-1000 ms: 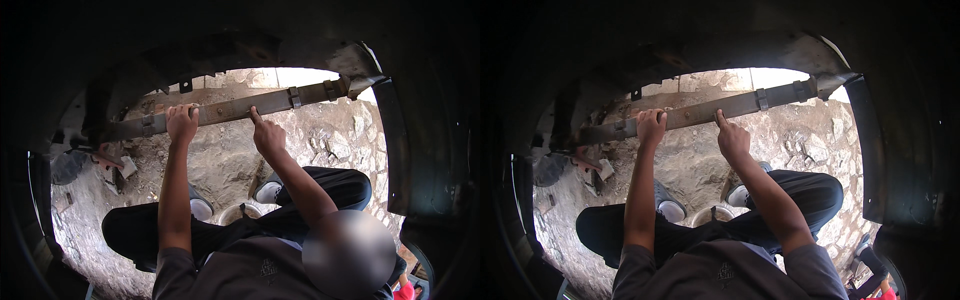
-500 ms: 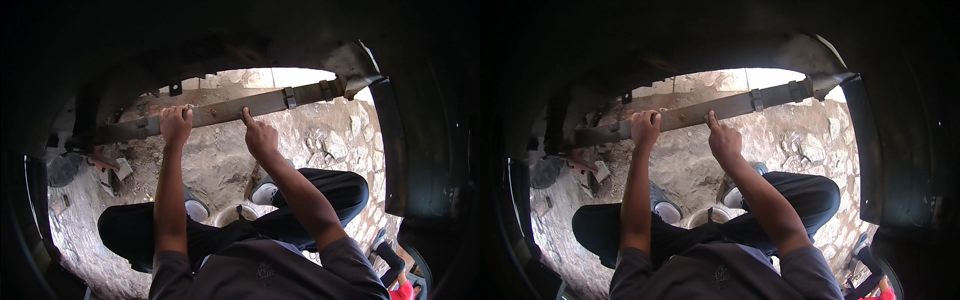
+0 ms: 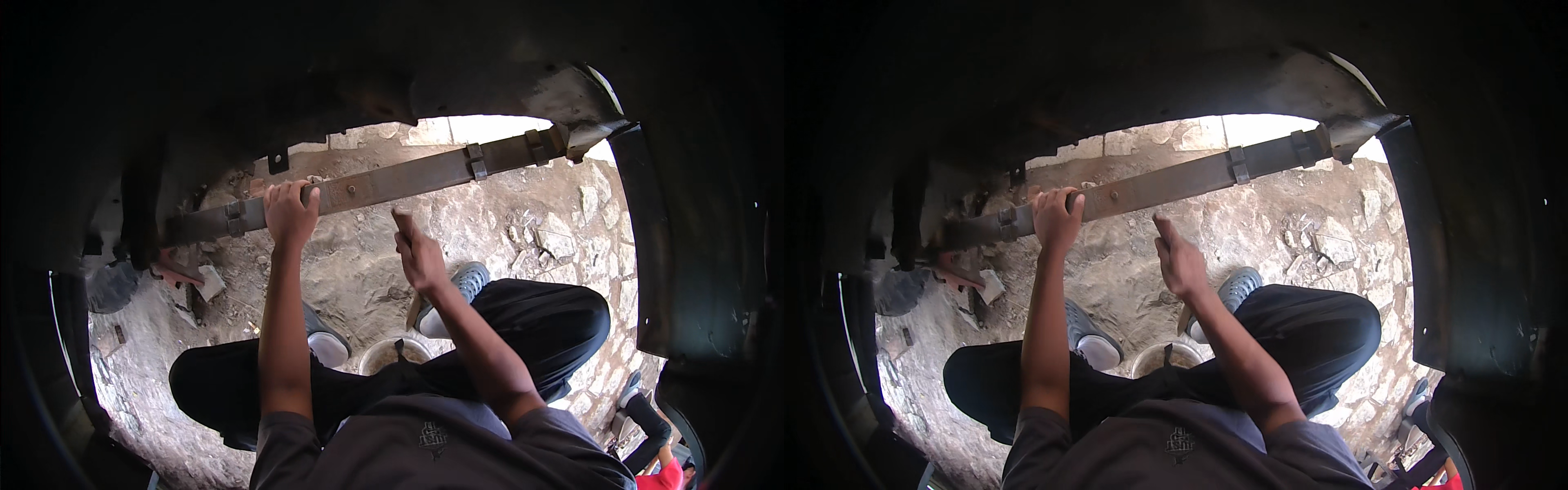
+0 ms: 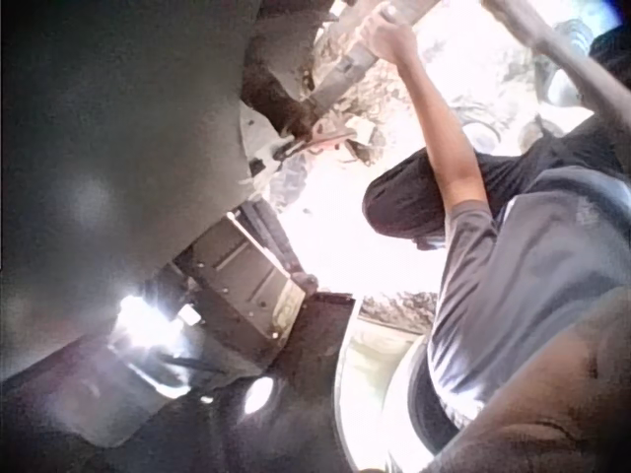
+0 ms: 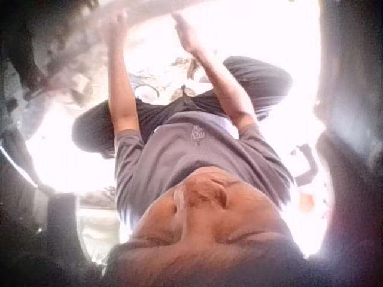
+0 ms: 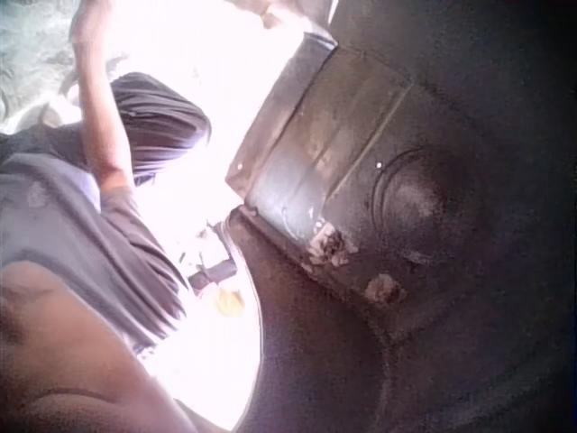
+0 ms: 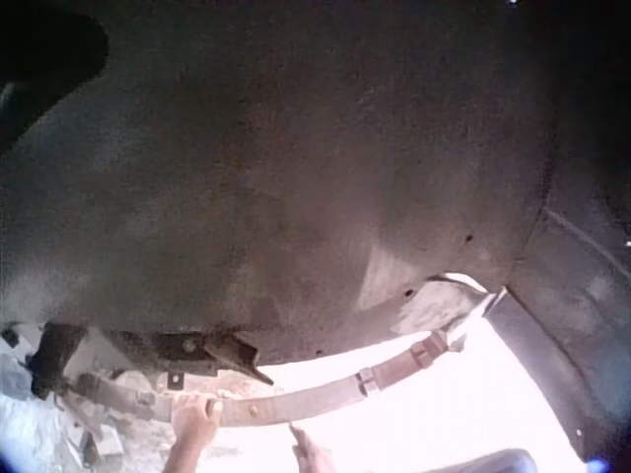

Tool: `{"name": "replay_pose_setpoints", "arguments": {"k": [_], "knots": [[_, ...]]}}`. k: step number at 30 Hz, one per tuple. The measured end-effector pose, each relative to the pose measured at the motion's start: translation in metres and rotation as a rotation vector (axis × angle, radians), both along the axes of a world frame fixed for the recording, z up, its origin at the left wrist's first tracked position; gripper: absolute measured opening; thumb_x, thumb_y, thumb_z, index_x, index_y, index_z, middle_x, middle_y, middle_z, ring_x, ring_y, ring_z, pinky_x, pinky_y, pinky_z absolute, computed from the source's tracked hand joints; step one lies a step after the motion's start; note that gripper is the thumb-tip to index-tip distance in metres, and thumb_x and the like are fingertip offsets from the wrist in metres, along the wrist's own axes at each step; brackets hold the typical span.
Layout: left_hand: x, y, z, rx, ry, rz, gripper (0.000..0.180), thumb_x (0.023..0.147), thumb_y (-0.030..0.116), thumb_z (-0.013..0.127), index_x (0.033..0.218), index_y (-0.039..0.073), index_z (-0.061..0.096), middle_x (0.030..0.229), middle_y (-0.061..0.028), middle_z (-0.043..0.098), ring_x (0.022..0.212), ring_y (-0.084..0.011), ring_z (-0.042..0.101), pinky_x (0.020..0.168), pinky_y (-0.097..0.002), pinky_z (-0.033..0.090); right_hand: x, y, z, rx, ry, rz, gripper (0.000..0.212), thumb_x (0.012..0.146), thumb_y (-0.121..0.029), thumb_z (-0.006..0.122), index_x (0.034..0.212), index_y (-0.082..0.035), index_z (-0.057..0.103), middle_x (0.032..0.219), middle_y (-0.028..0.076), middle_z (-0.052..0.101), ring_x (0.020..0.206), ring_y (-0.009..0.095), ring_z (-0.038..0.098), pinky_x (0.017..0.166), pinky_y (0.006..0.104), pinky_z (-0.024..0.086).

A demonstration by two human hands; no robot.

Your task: The person sits beneath a vehicle and uses a small abrasive pad to scrub a metal crossmember of the undercarriage. They repeatedly rub the surface to remove rust and grime, focusing on specific sections of the beam.

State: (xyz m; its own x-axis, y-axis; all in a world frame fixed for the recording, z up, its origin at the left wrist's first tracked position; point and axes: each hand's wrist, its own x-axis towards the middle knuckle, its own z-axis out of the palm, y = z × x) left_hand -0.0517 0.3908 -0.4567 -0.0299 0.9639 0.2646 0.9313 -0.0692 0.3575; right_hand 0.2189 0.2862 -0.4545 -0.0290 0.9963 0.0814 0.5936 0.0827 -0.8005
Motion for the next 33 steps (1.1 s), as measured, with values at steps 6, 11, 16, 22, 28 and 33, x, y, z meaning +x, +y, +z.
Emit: {"name": "replay_pose_setpoints", "arguments": {"k": [6,11,16,22,28,33], "knots": [[-0.005,-0.005,-0.005,0.277,-0.266,-0.122,0.021,0.100,0.029,0.072,0.113,0.013,0.077,0.116,-0.0071,0.074,0.119,-0.0257,0.066,0.112,-0.0435,0.048,-0.015,-0.011,-0.007,-0.311,0.288,-0.092,0.039,0.113,-0.029,0.055,0.142,-0.004,0.064,0.108,0.024,0.066,0.098,0.047,0.067,0.088,0.0524,0.053],[0.065,-0.059,-0.005,0.090,-0.655,-0.040,0.016,0.098,0.024,0.079,0.100,0.009,0.073,0.091,-0.0034,0.074,0.081,-0.0171,0.069,0.071,-0.0345,0.054,-0.017,-0.006,0.008,0.035,0.111,-0.126,0.044,0.113,-0.032,0.055,0.147,-0.004,0.062,0.126,0.025,0.061,0.108,0.045,0.067,0.092,0.0507,0.055],[0.125,-0.110,-0.013,-0.328,-1.399,0.012,0.037,0.109,0.036,0.070,0.125,0.003,0.072,0.107,-0.0045,0.075,0.096,-0.0105,0.068,0.075,-0.0274,0.053,-0.019,-0.011,0.032,0.032,0.038,-0.021,0.057,0.111,-0.035,0.055,0.162,-0.009,0.050,0.140,0.025,0.058,0.120,0.046,0.066,0.099,0.0510,0.056],[0.115,-0.099,-0.015,-0.382,-1.290,0.084,0.032,0.107,0.025,0.068,0.126,-0.001,0.069,0.107,-0.0086,0.075,0.096,-0.0135,0.070,0.082,-0.0316,0.056,-0.021,-0.018,0.031,0.028,0.034,0.049,0.059,0.104,-0.028,0.064,0.158,-0.008,0.055,0.155,0.020,0.055,0.130,0.042,0.064,0.106,0.0480,0.056],[0.123,-0.071,-0.004,-0.253,-1.137,0.184,0.030,0.102,0.022,0.066,0.119,-0.002,0.067,0.106,-0.0190,0.077,0.097,-0.0301,0.075,0.087,-0.0414,0.057,-0.019,-0.016,0.033,0.075,0.229,0.066,0.047,0.105,-0.021,0.065,0.151,-0.009,0.063,0.155,0.018,0.056,0.118,0.034,0.071,0.099,0.0433,0.060],[0.141,-0.042,0.030,-0.199,-0.634,0.170,0.043,0.104,0.043,0.069,0.112,0.000,0.065,0.104,-0.0243,0.075,0.099,-0.0442,0.074,0.085,-0.0495,0.056,-0.016,-0.015,0.020,0.061,0.508,-0.183,0.041,0.108,-0.015,0.063,0.148,-0.007,0.064,0.148,0.016,0.058,0.101,0.023,0.072,0.089,0.0373,0.063]]}}
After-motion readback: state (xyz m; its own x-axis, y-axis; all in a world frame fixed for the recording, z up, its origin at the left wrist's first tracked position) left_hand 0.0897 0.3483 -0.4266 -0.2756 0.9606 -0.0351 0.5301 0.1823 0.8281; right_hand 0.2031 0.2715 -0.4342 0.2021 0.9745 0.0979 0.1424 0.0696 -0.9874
